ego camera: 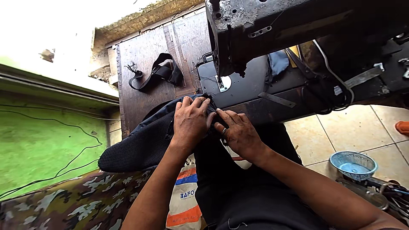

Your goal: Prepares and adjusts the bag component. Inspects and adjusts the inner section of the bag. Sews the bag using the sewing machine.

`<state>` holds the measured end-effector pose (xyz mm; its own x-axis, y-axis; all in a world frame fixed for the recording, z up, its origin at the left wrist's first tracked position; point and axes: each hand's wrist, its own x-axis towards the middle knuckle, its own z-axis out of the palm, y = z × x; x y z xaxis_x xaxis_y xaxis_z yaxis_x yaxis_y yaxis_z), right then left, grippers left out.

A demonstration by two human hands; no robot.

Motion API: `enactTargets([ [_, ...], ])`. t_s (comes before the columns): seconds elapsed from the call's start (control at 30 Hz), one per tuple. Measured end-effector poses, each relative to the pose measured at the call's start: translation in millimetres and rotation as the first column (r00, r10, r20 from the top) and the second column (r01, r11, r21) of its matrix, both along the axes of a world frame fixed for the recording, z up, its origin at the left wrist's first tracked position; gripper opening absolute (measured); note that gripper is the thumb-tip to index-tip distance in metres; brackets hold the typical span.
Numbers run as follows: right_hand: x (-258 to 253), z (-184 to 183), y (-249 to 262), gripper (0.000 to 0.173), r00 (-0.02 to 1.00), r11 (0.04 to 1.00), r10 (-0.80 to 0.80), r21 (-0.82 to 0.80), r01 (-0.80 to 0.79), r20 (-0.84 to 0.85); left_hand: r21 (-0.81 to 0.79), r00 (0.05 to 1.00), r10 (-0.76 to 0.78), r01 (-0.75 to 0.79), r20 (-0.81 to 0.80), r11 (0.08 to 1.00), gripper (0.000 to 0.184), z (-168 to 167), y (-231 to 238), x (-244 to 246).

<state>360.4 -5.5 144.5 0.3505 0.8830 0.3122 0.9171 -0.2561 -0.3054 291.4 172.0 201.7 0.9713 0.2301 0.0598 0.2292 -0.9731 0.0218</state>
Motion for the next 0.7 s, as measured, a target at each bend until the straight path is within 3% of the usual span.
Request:
enactTargets([
  [0.7,1.2,-0.2,1.2,0.028,1.0,1.0,0.014,-0.019,-0.014,0.026,-0.002,0.999,-0.007,0.007,-0.043,1.0,0.044,3.0,0.8,2.8],
])
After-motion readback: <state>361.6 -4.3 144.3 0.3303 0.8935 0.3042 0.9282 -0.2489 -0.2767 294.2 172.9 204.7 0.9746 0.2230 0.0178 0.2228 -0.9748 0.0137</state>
